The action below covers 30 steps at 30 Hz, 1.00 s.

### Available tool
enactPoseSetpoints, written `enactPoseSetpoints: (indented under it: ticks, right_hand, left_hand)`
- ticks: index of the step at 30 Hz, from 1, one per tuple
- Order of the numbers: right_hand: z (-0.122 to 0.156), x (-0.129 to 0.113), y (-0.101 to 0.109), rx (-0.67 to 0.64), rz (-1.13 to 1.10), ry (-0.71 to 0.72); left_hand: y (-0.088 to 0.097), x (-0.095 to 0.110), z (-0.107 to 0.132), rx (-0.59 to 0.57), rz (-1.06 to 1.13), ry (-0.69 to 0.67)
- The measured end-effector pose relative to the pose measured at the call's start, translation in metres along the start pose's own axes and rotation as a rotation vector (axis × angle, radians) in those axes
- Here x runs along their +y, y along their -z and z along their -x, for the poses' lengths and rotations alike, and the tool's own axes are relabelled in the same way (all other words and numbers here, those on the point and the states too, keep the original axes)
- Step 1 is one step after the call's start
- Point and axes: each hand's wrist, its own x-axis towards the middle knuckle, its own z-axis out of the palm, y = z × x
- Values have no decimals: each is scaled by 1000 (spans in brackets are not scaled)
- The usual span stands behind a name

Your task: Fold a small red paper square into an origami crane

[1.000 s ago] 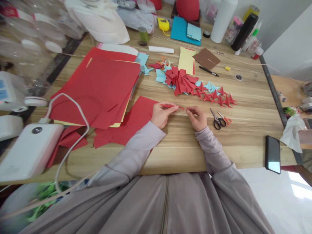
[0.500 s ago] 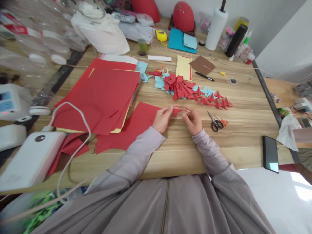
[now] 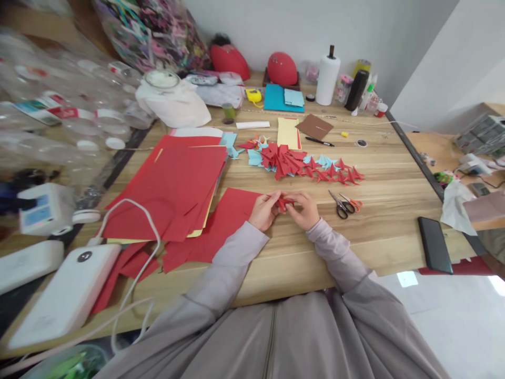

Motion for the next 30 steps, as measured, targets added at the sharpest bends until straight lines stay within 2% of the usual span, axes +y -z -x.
enactPoseSetpoints:
  ticks: [4,9,13,18,22,26,30]
  right_hand:
    - [1,5,-4,7,-96,-73]
    - [0,16,-7,64,-383,-364]
    - [-3,19,-3,106,-544,-504]
    - [-1,15,-3,99,-627,-487]
    - [2,15,-7,59,-596,-436]
    - [2,18,-5,114,-457,-371]
    - [2,19,-3,46,-409,-340]
  left_hand:
    - [1,-1,0,3,29,1]
    - [3,1,2,-58,45,54]
    - [8,2,1,-12,-25,18]
    - [11,-3,-2,49,-138,-93]
    - [13,-5,-2,25,-198,-124]
    - [17,-6,-2,-9,-275,-202]
    - [22,-9,-3,-72,-335,-228]
